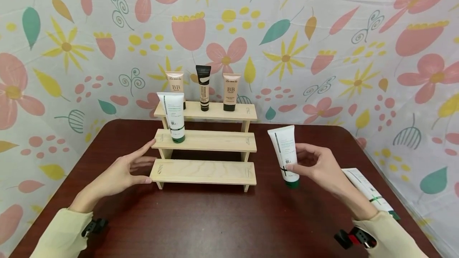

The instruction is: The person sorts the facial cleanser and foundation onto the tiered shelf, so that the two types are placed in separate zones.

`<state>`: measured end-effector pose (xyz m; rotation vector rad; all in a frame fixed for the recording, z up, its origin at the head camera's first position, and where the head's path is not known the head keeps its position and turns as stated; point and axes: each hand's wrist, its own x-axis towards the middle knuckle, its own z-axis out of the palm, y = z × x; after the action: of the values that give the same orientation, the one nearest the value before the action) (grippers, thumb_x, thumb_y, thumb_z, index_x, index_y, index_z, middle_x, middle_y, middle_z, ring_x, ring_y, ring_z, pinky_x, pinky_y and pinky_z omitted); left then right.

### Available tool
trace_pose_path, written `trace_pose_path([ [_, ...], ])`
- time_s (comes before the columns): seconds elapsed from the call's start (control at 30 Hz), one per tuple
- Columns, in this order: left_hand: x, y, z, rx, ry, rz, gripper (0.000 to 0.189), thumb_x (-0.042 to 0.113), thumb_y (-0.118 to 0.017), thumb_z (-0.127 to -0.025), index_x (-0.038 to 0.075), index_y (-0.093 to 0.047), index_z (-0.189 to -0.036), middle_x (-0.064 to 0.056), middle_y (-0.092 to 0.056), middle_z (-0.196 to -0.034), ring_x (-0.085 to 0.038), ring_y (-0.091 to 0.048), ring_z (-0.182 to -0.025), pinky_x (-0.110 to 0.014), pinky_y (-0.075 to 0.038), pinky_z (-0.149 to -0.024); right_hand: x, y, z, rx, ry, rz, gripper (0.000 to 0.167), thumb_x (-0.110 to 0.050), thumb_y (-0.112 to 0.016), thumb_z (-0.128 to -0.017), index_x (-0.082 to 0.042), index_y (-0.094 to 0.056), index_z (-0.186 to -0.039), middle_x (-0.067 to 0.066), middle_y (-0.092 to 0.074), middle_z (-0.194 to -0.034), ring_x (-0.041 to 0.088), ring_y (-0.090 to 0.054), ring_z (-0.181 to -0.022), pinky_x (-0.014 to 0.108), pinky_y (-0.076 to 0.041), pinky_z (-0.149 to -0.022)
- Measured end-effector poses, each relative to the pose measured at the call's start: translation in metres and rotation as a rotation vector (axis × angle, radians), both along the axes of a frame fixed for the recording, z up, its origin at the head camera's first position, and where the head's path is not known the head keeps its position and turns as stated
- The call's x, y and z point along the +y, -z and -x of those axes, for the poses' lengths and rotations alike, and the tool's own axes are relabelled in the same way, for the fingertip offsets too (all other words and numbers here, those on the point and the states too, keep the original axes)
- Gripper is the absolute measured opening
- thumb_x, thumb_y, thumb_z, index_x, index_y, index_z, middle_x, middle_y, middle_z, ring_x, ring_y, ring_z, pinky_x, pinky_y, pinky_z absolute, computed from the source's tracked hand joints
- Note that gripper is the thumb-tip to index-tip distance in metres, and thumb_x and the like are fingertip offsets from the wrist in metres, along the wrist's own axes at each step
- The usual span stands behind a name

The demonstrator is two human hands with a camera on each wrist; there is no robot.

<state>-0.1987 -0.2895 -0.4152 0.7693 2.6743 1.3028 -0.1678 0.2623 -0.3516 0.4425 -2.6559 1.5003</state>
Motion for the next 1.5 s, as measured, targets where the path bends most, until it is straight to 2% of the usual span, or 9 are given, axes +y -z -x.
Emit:
trace_pose_path([
  [0.1,0.0,0.0,0.001,-0.006,0.001,-0.007,0.111,0.007,-0.09,-0.084,0.025,-0.023,-0.17,-0.02,-0.067,-0.136,-0.038,-0.067,-0.123,-0.058,-0.051,-0.101,-0.009,-0.007,0.005,0.039,-0.006,0.004,0.042,-0.011,-0.085,-0.09,-0.004,-0.072,-0.129,0.011,-0.075,-0.106,0.025,-0.073,-0.09,0.03,-0.059,-0.076],
  [0.33,0.001,0.002,-0.002,-0.014,0.002,-0.009,0.11,0.009,-0.09,-0.085,0.023,-0.022,-0.17,-0.021,-0.067,-0.136,-0.038,-0.067,-0.123,-0.059,-0.051,-0.101,-0.031,-0.018,0.015,0.053,-0.011,0.003,0.043,-0.015,-0.088,-0.088,-0.009,-0.074,-0.128,0.009,-0.076,-0.102,0.024,-0.073,-0.089,0.031,-0.058,-0.076],
  [0.6,-0.001,-0.003,0.0,-0.01,0.005,-0.014,0.111,0.007,-0.09,-0.084,0.025,-0.023,-0.17,-0.022,-0.066,-0.136,-0.039,-0.067,-0.123,-0.059,-0.051,-0.1,-0.059,-0.026,0.026,0.094,-0.037,0.035,0.046,-0.014,-0.089,-0.087,-0.01,-0.073,-0.13,0.005,-0.076,-0.11,0.023,-0.073,-0.095,0.034,-0.06,-0.078],
  [0.73,0.0,-0.004,0.0,0.0,0.011,-0.012,0.11,0.008,-0.09,-0.084,0.022,-0.023,-0.17,-0.023,-0.066,-0.136,-0.04,-0.067,-0.122,-0.06,-0.052,-0.099,-0.073,-0.029,0.031,0.115,-0.045,0.072,0.05,-0.012,-0.09,-0.085,-0.01,-0.072,-0.132,0.005,-0.075,-0.112,0.022,-0.074,-0.096,0.034,-0.061,-0.078],
  [0.83,-0.001,-0.004,0.0,0.014,0.007,-0.007,0.109,0.009,-0.09,-0.084,0.021,-0.023,-0.17,-0.023,-0.067,-0.135,-0.041,-0.067,-0.121,-0.06,-0.052,-0.099,-0.084,-0.03,0.037,0.145,-0.04,0.095,0.053,-0.012,-0.09,-0.085,-0.009,-0.071,-0.134,0.006,-0.074,-0.112,0.022,-0.074,-0.096,0.034,-0.061,-0.078],
  [0.97,-0.001,-0.002,0.0,-0.007,0.004,-0.01,0.111,0.008,-0.09,-0.084,0.024,-0.023,-0.17,-0.022,-0.066,-0.136,-0.039,-0.067,-0.123,-0.059,-0.051,-0.1,-0.097,-0.027,0.044,0.175,-0.028,0.137,0.053,-0.009,-0.09,-0.084,-0.006,-0.071,-0.133,0.009,-0.075,-0.11,0.024,-0.074,-0.095,0.034,-0.061,-0.075],
  [1.23,-0.001,-0.001,0.001,-0.021,0.008,-0.018,0.111,0.007,-0.09,-0.085,0.026,-0.022,-0.17,-0.023,-0.065,-0.138,-0.04,-0.066,-0.124,-0.059,-0.051,-0.1,-0.121,-0.027,0.057,0.165,-0.026,0.202,0.05,-0.011,-0.09,-0.084,-0.007,-0.073,-0.131,0.009,-0.077,-0.104,0.025,-0.073,-0.089,0.03,-0.058,-0.073],
  [1.5,0.0,0.0,0.001,-0.028,0.004,-0.016,0.111,0.007,-0.09,-0.084,0.027,-0.022,-0.17,-0.022,-0.066,-0.137,-0.039,-0.066,-0.124,-0.059,-0.051,-0.101,-0.149,-0.023,0.071,0.207,-0.026,0.24,0.049,-0.007,-0.091,-0.082,-0.006,-0.074,-0.127,0.009,-0.079,-0.101,0.023,-0.076,-0.088,0.031,-0.055,-0.075],
])
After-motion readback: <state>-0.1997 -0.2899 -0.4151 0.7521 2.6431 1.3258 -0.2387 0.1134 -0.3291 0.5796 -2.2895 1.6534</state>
